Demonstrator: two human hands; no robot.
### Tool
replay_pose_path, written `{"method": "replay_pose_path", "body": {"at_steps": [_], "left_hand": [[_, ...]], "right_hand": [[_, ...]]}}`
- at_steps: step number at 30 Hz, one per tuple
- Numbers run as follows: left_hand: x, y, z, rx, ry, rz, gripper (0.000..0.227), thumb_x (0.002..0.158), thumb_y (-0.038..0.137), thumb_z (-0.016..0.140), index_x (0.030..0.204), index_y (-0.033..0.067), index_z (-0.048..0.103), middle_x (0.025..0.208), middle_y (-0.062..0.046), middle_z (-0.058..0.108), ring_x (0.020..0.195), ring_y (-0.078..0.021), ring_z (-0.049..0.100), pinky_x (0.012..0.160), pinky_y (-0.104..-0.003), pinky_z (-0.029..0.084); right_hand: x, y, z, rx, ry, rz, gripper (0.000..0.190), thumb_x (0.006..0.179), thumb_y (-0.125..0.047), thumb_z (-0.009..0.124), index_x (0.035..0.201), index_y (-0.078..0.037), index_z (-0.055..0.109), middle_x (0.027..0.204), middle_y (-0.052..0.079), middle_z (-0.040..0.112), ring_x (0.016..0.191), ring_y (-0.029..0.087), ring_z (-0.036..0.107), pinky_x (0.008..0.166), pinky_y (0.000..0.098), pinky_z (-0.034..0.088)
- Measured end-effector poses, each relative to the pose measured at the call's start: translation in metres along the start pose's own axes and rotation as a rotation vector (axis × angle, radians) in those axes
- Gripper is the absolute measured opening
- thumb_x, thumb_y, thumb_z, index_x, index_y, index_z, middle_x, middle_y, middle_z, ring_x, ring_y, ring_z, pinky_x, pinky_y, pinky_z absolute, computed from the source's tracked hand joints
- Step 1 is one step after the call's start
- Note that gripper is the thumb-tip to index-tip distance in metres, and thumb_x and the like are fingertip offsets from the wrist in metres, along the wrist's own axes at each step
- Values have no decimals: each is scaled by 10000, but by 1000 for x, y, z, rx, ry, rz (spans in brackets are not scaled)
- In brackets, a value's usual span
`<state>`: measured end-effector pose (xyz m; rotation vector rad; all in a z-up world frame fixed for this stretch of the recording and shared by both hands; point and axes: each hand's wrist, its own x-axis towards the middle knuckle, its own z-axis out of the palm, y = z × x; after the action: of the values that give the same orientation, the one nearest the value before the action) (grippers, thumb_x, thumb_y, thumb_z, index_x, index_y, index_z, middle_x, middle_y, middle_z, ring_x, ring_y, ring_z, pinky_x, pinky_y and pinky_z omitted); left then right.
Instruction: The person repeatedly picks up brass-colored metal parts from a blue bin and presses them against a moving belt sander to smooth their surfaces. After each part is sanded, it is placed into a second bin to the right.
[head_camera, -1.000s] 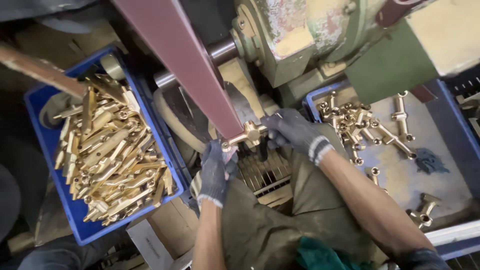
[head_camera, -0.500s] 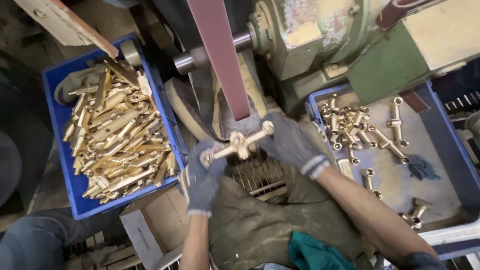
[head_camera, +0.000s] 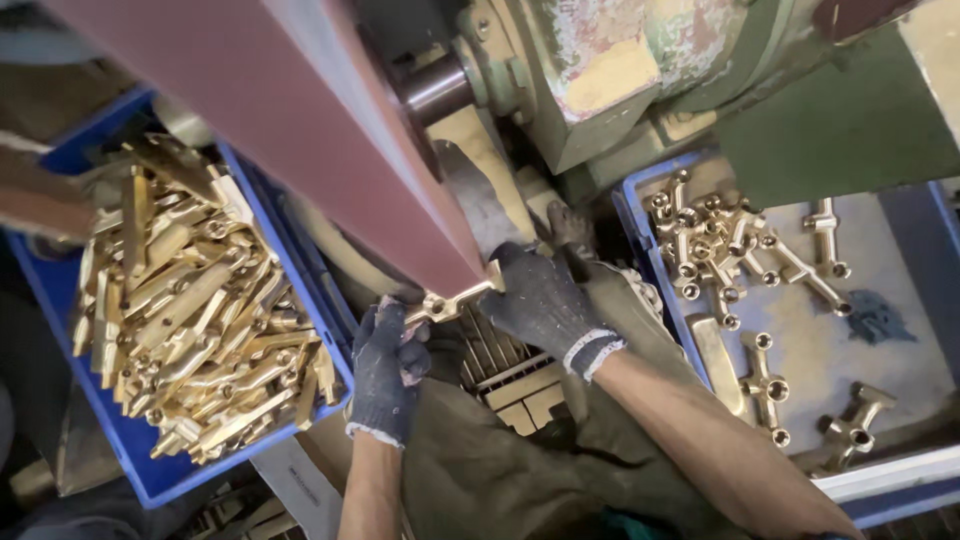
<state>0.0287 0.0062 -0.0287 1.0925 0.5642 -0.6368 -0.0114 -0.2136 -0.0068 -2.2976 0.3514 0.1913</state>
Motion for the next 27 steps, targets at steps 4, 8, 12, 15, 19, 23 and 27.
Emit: {"method": "replay_pose_path", "body": {"at_steps": [4,8,12,15,19,23,27], "left_hand": [[26,2,-13,11,41,-197,130,965,196,595,1015,82,632,702,-60,596,394,-40,354,330,-191,234],[49,1,-30,-49,-51,-299,142,963,186,606,994,55,650,682,-42,572,392,-31,347,325,-190,257],[55,-5,-40,-86,-33,-300,129,975,191,596,989,68,633,726,-54,599,417,-25,373,341,-189,285],[41,-10,-38,-119,-85,-192,125,989,203,615,1035,86,608,765,-65,621,438,-31,406,359,-191,320],[10,-15,-17,19,-55,20,203,984,220,620,1150,129,545,829,-82,627,529,-110,509,438,-254,418],[-17,-18,-6,37,-186,254,316,984,180,633,1266,141,497,976,-44,617,720,-137,593,611,-310,531],[-25,-16,-1,77,-219,383,359,982,161,658,1290,137,476,1045,-46,620,782,-160,620,677,-327,549]], "right_hand": [[7,16,22,80,42,-26,356,784,-250,713,1042,-8,671,904,253,686,850,437,670,767,523,536],[20,25,35,146,-32,-27,301,829,-293,696,984,-36,716,915,253,689,872,446,658,771,526,526],[23,28,49,55,41,-46,243,846,-278,666,907,-48,710,915,256,688,884,457,662,784,538,530],[15,23,39,29,-17,133,307,833,-282,680,961,-7,635,834,253,692,829,445,691,758,540,546],[-2,5,11,86,79,30,296,769,-174,703,1010,-27,616,809,257,691,781,459,687,712,544,549],[-15,-6,-9,48,87,-50,363,805,-169,724,1075,-7,544,828,253,689,772,445,696,698,521,565],[-14,-11,-9,-21,130,-96,411,813,-182,727,1119,-8,515,845,235,700,748,429,706,685,538,547]]}}
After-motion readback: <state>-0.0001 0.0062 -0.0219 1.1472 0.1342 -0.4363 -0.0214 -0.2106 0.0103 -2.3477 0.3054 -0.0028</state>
